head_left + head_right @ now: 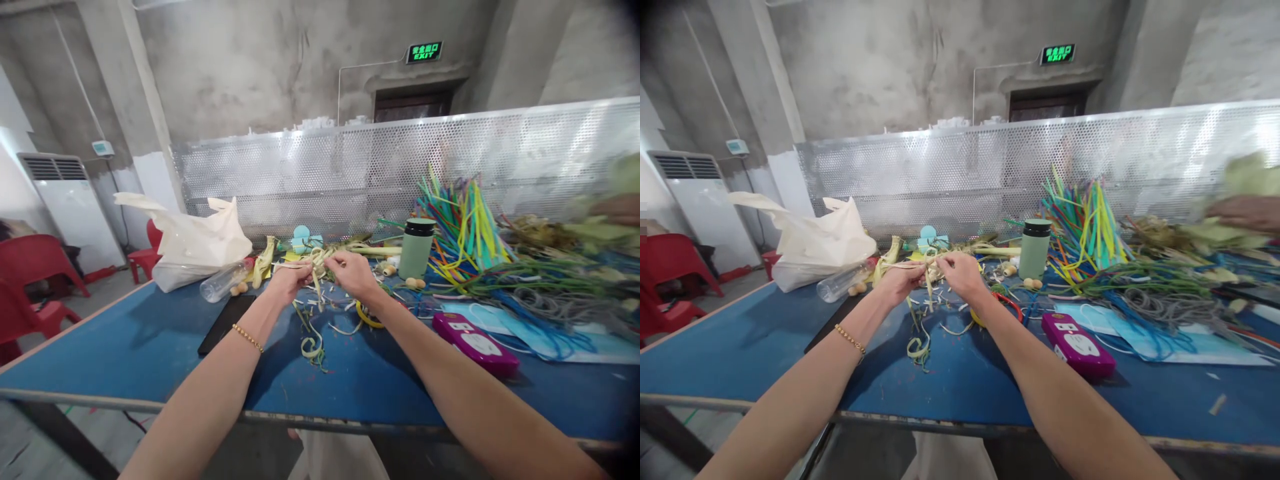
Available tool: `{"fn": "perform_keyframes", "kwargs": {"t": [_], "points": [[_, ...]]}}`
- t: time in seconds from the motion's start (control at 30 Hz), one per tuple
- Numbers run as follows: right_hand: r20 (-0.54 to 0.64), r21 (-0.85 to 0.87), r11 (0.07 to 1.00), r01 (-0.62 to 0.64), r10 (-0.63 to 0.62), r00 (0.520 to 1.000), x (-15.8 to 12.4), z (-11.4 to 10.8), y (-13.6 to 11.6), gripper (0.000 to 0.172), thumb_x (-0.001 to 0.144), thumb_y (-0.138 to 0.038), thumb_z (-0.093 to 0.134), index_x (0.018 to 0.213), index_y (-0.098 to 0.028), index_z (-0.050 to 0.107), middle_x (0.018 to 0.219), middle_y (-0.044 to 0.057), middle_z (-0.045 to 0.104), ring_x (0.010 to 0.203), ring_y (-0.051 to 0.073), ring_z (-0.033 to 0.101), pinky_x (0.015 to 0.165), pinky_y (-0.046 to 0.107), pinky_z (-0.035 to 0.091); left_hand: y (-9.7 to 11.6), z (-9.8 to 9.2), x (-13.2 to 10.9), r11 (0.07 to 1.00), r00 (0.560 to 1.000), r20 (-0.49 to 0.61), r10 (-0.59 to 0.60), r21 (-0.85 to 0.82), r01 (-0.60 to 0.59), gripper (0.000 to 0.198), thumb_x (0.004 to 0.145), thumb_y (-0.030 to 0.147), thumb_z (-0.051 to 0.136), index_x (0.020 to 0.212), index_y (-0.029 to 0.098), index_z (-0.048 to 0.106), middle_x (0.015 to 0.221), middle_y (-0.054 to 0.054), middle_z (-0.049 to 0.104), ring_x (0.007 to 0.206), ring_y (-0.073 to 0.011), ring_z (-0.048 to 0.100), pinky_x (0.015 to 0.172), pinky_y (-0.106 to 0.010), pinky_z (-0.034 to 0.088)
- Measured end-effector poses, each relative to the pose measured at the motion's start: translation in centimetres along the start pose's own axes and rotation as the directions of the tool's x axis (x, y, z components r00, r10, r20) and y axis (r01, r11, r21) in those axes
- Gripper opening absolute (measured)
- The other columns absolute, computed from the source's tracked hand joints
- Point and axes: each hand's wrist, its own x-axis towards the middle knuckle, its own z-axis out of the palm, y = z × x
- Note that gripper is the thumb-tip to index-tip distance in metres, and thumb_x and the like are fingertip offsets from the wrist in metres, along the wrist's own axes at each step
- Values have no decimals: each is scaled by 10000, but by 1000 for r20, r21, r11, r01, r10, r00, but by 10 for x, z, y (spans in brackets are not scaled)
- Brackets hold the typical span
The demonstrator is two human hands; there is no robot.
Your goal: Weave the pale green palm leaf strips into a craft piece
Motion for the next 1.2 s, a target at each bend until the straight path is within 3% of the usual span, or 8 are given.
{"fn": "perform_keyframes", "kwargs": {"t": [0.13,0.23,0.6,0.83,0.97,1.03,1.1,1.2], "points": [[173,326,928,-180,128,977,0,4,2,146,798,-295,599,848,-161,629,601,8,654,461,146,627,412,227,478,0,2,-2,998,997,67,27,49,-30,254,541,199,838,668,89,647,590,-14,573,528,-83,502,523,-224,363],[201,383,901,-205,135,970,0,11,8,93,768,-245,627,765,-158,592,574,6,640,477,149,636,431,238,516,-2,3,-4,993,993,109,34,107,-45,251,572,241,826,670,94,647,606,-27,584,540,-93,508,521,-229,355],[199,200,973,-115,75,977,5,7,14,89,764,-152,574,684,-180,545,451,-36,577,394,109,552,402,199,446,-3,8,-7,997,998,57,6,77,-10,224,555,198,823,604,118,620,583,-5,552,540,-89,476,540,-239,380],[182,147,985,-94,66,981,3,12,15,73,770,-179,565,698,-189,554,467,-31,575,423,130,565,445,227,449,-4,4,-4,997,998,51,-22,72,18,207,574,198,810,673,119,645,627,-16,587,546,-88,473,564,-249,392],[168,9,998,-54,52,985,2,5,12,108,808,-236,561,725,-178,601,576,3,624,497,140,589,520,248,457,0,4,-5,994,996,38,-75,81,72,177,565,159,787,656,125,639,590,0,564,523,-85,480,539,-242,374],[-1,-158,986,54,-55,999,4,-4,11,149,825,-255,568,726,-172,641,714,43,665,644,154,613,634,264,468,2,5,-7,983,994,27,-110,151,105,152,567,137,761,614,121,618,550,5,535,499,-87,485,520,-240,366],[-186,-281,950,137,-193,963,8,-13,9,140,836,-241,568,806,-171,685,856,76,677,801,179,610,755,292,458,3,9,-12,965,995,28,-94,249,84,122,574,124,732,601,115,614,555,-8,549,490,-87,493,506,-235,362],[0,-220,932,288,-295,955,12,-17,4,153,831,-191,573,838,-175,725,864,75,673,822,176,598,806,310,453,3,18,-20,936,987,144,-75,353,20,94,580,105,687,572,114,593,560,-14,555,485,-80,490,489,-228,367]]}}
